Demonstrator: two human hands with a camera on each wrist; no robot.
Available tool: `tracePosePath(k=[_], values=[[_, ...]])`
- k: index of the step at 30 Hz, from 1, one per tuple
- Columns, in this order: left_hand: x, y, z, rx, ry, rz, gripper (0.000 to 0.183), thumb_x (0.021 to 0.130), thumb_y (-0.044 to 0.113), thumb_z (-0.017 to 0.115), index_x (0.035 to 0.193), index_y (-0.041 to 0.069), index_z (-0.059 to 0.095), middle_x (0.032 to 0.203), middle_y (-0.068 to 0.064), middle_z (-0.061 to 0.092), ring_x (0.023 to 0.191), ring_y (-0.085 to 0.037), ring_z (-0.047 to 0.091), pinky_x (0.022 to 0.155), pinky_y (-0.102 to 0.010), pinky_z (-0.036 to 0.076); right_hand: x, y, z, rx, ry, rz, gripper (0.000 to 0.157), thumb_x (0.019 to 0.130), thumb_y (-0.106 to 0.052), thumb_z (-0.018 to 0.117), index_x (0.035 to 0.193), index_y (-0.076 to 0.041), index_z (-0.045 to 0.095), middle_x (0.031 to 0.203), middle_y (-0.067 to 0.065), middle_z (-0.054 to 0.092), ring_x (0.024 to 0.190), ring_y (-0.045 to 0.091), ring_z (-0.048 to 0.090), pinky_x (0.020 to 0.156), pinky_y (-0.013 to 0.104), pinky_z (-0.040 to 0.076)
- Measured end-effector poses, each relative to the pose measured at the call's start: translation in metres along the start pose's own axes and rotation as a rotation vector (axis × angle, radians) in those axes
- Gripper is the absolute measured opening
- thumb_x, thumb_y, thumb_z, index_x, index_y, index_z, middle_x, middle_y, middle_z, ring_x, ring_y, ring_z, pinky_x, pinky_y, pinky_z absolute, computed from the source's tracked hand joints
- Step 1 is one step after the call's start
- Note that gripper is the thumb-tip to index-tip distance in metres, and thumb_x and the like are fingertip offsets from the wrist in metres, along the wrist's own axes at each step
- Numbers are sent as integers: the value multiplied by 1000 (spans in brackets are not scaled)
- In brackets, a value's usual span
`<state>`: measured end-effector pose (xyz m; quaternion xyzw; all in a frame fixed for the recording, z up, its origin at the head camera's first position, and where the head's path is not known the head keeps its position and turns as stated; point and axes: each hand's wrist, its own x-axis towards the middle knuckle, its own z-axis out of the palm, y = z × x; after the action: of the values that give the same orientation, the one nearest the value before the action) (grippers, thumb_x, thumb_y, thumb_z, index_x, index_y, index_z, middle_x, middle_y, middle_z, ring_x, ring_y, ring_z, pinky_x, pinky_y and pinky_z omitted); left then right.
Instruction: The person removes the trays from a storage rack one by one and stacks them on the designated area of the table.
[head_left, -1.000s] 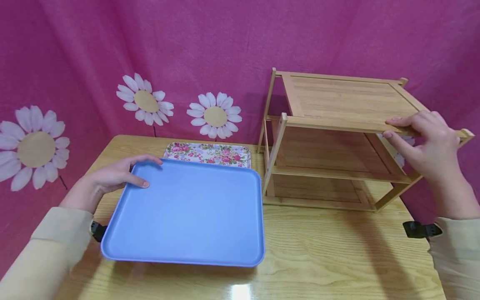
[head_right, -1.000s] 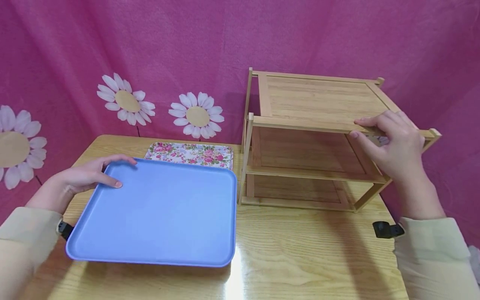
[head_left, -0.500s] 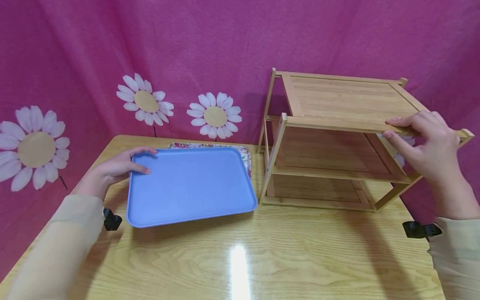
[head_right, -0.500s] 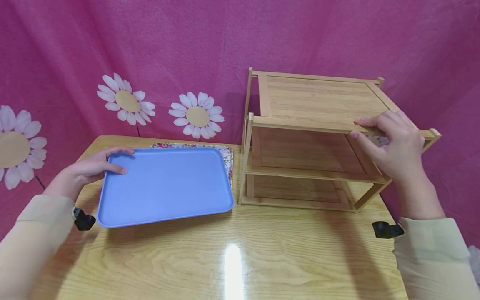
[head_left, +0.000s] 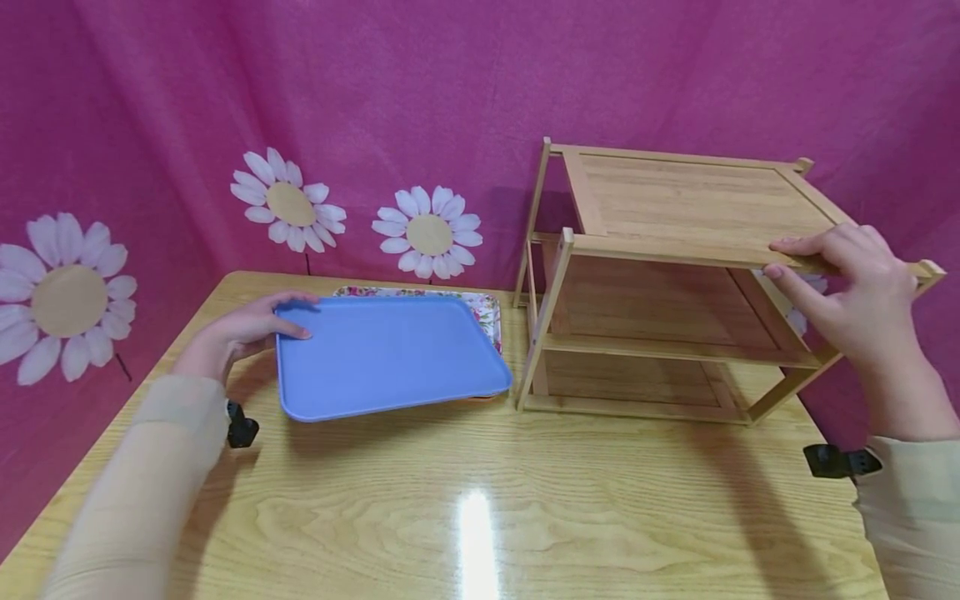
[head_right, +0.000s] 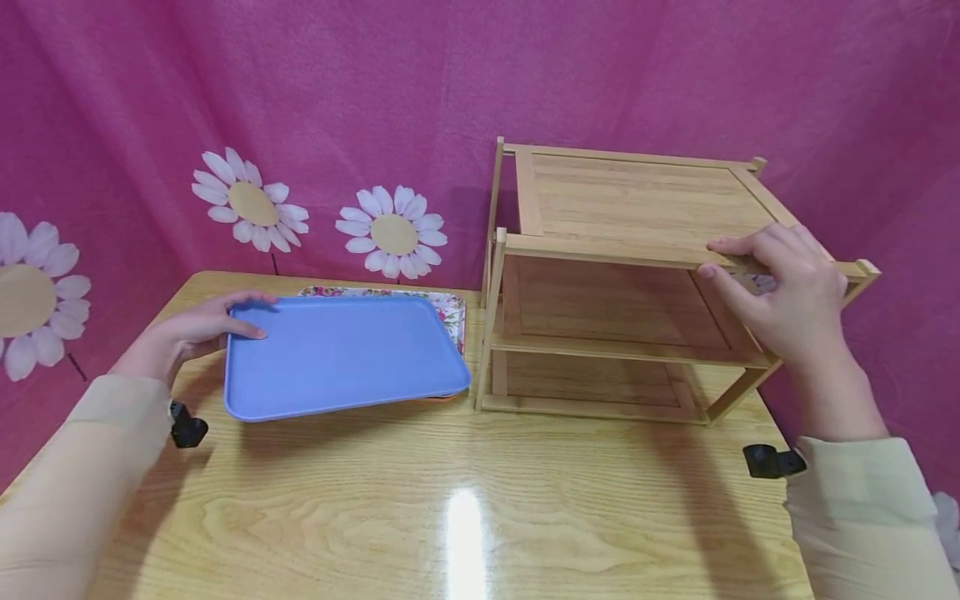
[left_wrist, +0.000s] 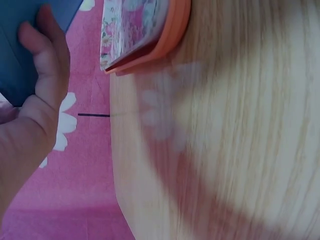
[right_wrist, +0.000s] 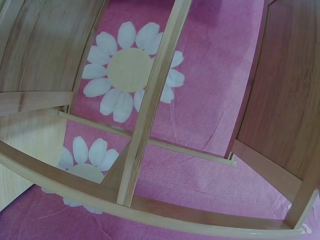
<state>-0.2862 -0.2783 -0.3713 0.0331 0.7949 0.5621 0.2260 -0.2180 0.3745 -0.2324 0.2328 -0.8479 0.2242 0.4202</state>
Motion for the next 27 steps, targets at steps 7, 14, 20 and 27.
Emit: tracePosePath(k=[7, 14, 20, 27], values=[[7, 1, 8, -17, 73, -46, 69, 87, 16, 67, 145, 6, 30, 152, -21, 17, 129, -37, 34, 105, -48, 37, 0, 0, 0, -6, -1, -7, 43, 79, -40, 74, 90, 1, 72, 93, -42, 49, 76, -12, 32, 62, 17, 23], [7, -3, 13, 62, 160, -107, 60, 88, 24, 66, 142, 10, 42, 153, -18, 21, 110, -29, 45, 93, -38, 45, -1, 1, 0, -17, -10, -5, 42, 80, -40, 74, 91, 0, 73, 93, -42, 48, 76, -11, 32, 62, 18, 22], [15, -7, 22, 80, 200, -85, 70, 90, 30, 64, 148, 10, 30, 157, -19, 4, 140, -38, 18, 109, -54, 27, -1, 1, -2, -25, -18, -3, 34, 79, -31, 77, 93, -1, 73, 94, -42, 48, 77, -11, 32, 63, 17, 23], [28, -14, 28, 411, 194, -42, 98, 86, 45, 65, 151, 5, 4, 154, -28, 6, 139, -46, 13, 110, -58, 21, -1, 3, 0, -18, -5, -6, 32, 78, -30, 78, 92, -1, 73, 94, -42, 49, 78, -11, 34, 66, 15, 23]])
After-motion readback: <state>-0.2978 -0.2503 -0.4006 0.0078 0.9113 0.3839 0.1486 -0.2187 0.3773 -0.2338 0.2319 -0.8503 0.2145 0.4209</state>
